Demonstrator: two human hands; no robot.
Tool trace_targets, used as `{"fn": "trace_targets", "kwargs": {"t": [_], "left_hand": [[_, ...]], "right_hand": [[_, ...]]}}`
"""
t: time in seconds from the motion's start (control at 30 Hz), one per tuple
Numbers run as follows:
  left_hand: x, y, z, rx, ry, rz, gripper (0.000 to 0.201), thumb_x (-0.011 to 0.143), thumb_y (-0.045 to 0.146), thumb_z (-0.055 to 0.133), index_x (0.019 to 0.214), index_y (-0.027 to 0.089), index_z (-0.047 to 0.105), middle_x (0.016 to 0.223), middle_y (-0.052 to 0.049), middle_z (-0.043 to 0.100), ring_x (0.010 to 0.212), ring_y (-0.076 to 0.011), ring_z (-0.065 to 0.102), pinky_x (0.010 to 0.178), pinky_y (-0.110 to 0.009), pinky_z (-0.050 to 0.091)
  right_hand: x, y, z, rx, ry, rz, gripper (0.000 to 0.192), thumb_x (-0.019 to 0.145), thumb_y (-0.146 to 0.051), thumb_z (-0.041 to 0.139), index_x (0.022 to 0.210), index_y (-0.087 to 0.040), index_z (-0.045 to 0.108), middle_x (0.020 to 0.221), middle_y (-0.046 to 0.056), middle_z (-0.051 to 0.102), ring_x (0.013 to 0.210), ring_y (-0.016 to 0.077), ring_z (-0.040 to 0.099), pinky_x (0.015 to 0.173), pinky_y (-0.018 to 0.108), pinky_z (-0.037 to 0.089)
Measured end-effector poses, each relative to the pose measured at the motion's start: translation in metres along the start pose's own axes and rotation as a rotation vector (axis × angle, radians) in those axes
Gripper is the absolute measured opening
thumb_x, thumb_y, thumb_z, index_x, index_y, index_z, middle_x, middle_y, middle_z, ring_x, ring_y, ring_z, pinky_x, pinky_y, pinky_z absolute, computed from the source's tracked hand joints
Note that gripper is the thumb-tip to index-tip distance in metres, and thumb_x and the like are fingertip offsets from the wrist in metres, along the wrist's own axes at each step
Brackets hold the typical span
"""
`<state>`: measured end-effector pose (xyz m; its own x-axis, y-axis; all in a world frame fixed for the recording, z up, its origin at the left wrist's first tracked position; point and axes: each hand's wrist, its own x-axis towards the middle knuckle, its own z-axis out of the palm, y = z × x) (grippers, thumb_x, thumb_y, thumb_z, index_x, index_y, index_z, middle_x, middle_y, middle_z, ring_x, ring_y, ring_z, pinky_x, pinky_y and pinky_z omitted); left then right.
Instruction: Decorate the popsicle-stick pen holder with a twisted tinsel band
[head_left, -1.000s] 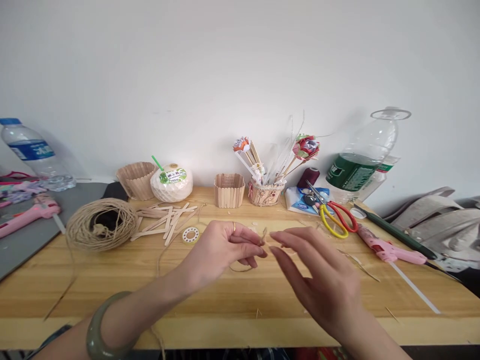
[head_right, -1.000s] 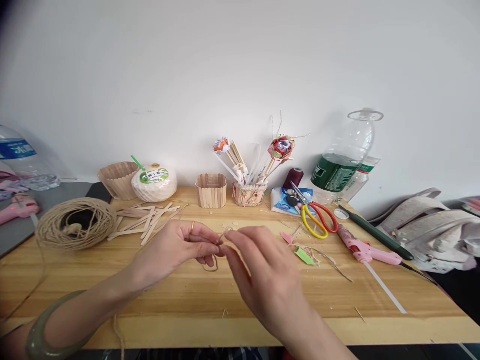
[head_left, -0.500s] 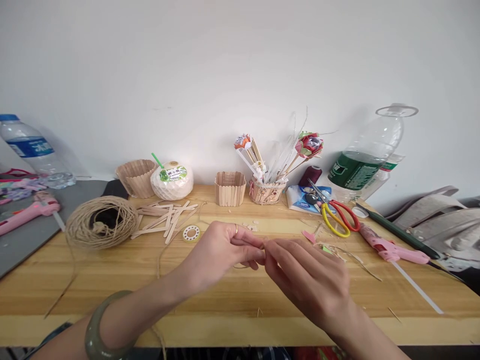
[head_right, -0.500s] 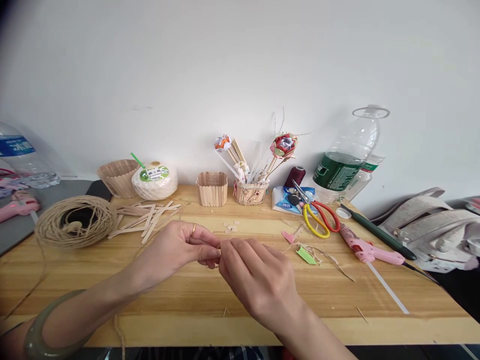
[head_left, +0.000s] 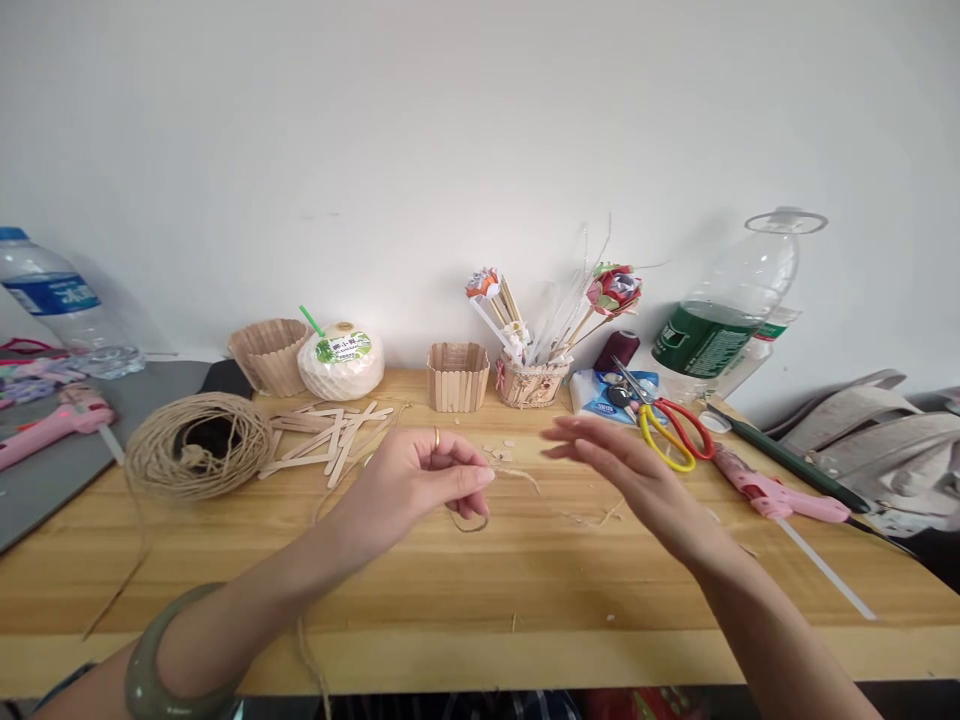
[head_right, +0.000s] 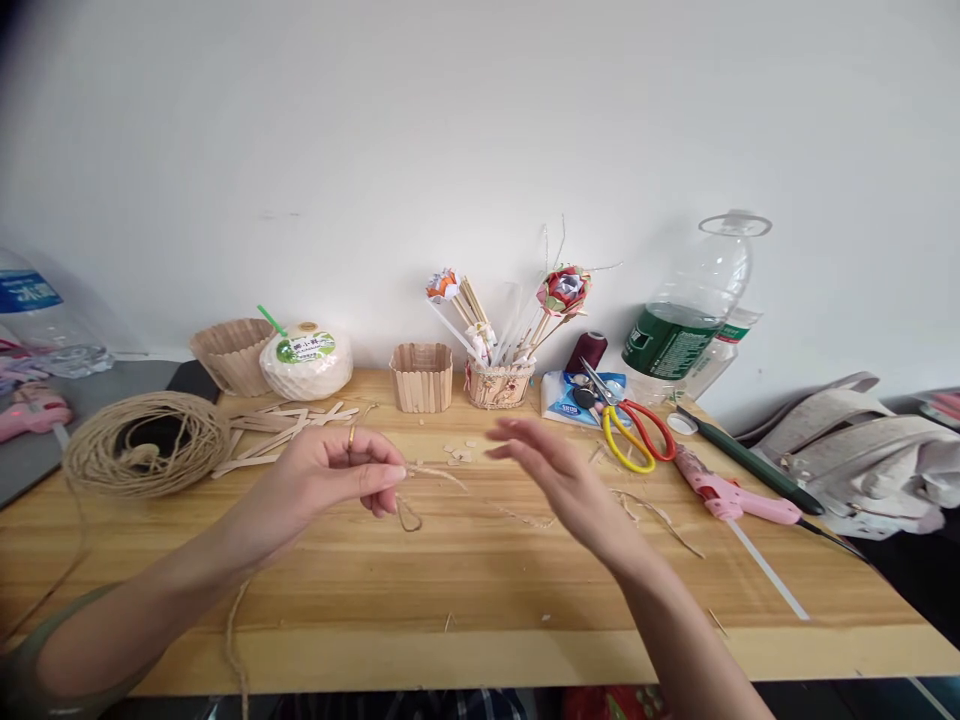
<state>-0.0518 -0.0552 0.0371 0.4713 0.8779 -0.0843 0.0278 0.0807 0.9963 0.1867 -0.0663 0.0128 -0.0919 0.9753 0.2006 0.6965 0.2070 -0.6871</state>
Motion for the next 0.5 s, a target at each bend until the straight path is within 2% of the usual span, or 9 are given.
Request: {"fn": "trace_targets", "kwargs": {"t": [0.07,0.1,0.13,0.2,0.3,0.4,0.5], "left_hand": [[0.003,0.000,-0.004,0.013,0.041,0.053,0.010,0.072,0.023,0.062,0.068,0.014,0.062,0.055,0.001,0.063,0.053,-0.0093,0.057,0.056,-0.021,0.046],[0.004,0.000,-0.008,0.008,0.084,0.084,0.010,0.073,0.023,0.061,0.069,0.014,0.061,0.056,0.002,0.062,0.053,-0.0085,0.055,0.055,-0.019,0.045],[0.005,0.000,-0.012,-0.009,0.137,0.116,0.010,0.074,0.023,0.061,0.069,0.014,0.060,0.057,0.002,0.060,0.054,-0.0078,0.053,0.054,-0.018,0.043],[0.006,-0.003,-0.024,-0.075,0.246,0.166,0.010,0.074,0.022,0.061,0.068,0.014,0.059,0.057,0.003,0.056,0.054,-0.0068,0.049,0.053,-0.016,0.041],[0.005,-0.008,-0.043,-0.175,0.321,0.190,0.010,0.072,0.020,0.062,0.066,0.013,0.059,0.058,0.003,0.052,0.055,-0.0064,0.046,0.051,-0.015,0.039],[0.002,-0.013,-0.061,-0.251,0.390,0.201,0.005,0.071,0.015,0.063,0.069,0.011,0.060,0.059,0.002,0.051,0.056,-0.0061,0.045,0.051,-0.012,0.040],[-0.003,-0.014,-0.082,-0.370,0.476,0.236,0.003,0.069,0.007,0.061,0.069,0.009,0.059,0.061,0.001,0.050,0.057,-0.0061,0.046,0.051,-0.011,0.043]], "right_hand": [[-0.005,-0.014,0.007,0.235,-0.319,-0.073,0.034,0.090,-0.042,0.032,0.081,-0.019,0.056,0.076,0.002,0.060,0.074,0.0144,0.056,0.074,0.028,0.042],[-0.007,-0.019,0.010,0.293,-0.419,-0.080,0.035,0.091,-0.042,0.033,0.080,-0.018,0.056,0.074,0.002,0.057,0.072,0.0138,0.054,0.073,0.027,0.041],[-0.008,-0.021,0.010,0.301,-0.459,-0.068,0.035,0.091,-0.042,0.033,0.077,-0.018,0.056,0.071,0.001,0.054,0.070,0.0131,0.051,0.069,0.026,0.040],[-0.010,-0.021,0.009,0.273,-0.430,-0.021,0.034,0.090,-0.043,0.035,0.075,-0.019,0.053,0.068,-0.002,0.045,0.064,0.0118,0.043,0.061,0.024,0.037],[-0.010,-0.013,0.001,0.228,-0.374,0.013,0.032,0.089,-0.044,0.036,0.071,-0.019,0.047,0.066,-0.003,0.039,0.061,0.0116,0.037,0.059,0.024,0.033],[-0.010,-0.003,-0.009,0.192,-0.326,0.017,0.032,0.087,-0.045,0.039,0.068,-0.020,0.045,0.067,-0.002,0.041,0.064,0.0129,0.040,0.062,0.025,0.035],[-0.009,0.012,-0.019,0.175,-0.223,0.076,0.034,0.082,-0.051,0.044,0.067,-0.020,0.048,0.069,0.000,0.048,0.070,0.0159,0.047,0.067,0.027,0.039]]}}
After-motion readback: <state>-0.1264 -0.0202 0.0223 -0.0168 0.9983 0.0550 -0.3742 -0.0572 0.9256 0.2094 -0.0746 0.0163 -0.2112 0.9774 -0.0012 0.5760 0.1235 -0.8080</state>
